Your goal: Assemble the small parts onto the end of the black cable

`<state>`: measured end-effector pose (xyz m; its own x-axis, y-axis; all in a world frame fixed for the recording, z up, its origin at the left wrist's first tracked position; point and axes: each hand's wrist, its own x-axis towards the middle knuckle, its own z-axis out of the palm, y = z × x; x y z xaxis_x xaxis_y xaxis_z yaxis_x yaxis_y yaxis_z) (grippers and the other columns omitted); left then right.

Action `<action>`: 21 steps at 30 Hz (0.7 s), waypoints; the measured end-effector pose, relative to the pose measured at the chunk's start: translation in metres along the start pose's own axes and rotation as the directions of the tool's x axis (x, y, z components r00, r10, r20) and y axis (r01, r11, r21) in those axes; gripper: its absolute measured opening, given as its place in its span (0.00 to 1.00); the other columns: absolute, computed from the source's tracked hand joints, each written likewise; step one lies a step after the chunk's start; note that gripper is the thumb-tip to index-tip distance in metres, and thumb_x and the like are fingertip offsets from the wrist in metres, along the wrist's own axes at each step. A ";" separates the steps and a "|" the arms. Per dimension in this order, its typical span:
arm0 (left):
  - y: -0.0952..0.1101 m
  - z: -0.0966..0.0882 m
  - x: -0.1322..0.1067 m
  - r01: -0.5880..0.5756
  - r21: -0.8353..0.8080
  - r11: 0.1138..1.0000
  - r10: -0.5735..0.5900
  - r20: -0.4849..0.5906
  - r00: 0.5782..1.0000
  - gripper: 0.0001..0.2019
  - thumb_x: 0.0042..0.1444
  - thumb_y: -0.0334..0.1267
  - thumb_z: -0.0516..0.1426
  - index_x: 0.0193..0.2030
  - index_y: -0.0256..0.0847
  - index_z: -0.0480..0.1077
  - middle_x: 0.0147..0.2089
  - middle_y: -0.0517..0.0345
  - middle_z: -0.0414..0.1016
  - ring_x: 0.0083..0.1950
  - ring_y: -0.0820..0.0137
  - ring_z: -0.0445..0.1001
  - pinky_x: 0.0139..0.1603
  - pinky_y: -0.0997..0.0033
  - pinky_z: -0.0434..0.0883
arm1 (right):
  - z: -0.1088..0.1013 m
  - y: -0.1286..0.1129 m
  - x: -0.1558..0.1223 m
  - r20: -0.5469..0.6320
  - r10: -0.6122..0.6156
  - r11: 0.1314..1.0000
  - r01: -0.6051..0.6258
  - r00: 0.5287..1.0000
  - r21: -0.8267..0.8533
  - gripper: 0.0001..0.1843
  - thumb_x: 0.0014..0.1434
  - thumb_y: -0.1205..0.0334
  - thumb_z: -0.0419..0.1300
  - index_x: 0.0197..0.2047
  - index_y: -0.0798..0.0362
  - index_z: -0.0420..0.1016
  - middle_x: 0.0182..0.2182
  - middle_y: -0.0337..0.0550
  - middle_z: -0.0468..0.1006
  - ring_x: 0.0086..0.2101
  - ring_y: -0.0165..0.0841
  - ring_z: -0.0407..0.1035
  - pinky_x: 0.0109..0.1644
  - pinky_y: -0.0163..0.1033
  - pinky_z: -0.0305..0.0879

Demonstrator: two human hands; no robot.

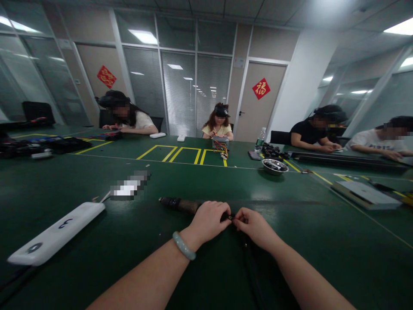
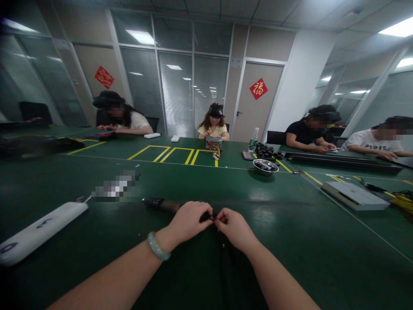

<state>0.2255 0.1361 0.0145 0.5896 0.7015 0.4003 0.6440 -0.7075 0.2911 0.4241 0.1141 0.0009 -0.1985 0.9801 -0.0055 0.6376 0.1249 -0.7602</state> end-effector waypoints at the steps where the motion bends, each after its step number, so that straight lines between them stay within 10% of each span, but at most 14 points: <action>1: 0.000 0.000 0.000 0.004 -0.004 1.000 -0.004 -0.001 1.000 0.08 0.55 0.41 0.62 0.40 0.44 0.69 0.39 0.61 0.74 0.42 0.65 0.71 0.44 0.64 0.65 | 0.000 0.000 0.000 0.000 -0.001 1.000 0.001 1.000 0.002 0.06 0.58 0.59 0.57 0.36 0.52 0.72 0.27 0.38 0.78 0.29 0.31 0.71 0.32 0.33 0.61; 21: 0.001 0.002 0.001 0.004 -0.026 1.000 -0.004 -0.020 1.000 0.05 0.56 0.36 0.59 0.38 0.41 0.68 0.45 0.59 0.74 0.47 0.65 0.72 0.48 0.63 0.66 | 0.003 0.009 0.003 -0.005 -0.025 1.000 0.025 1.000 0.018 0.06 0.59 0.59 0.57 0.36 0.52 0.71 0.27 0.38 0.78 0.28 0.30 0.71 0.31 0.33 0.60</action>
<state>0.2274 0.1363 0.0128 0.5769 0.7026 0.4166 0.6332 -0.7069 0.3154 0.4275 0.1178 -0.0078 -0.2108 0.9774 0.0162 0.6191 0.1463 -0.7715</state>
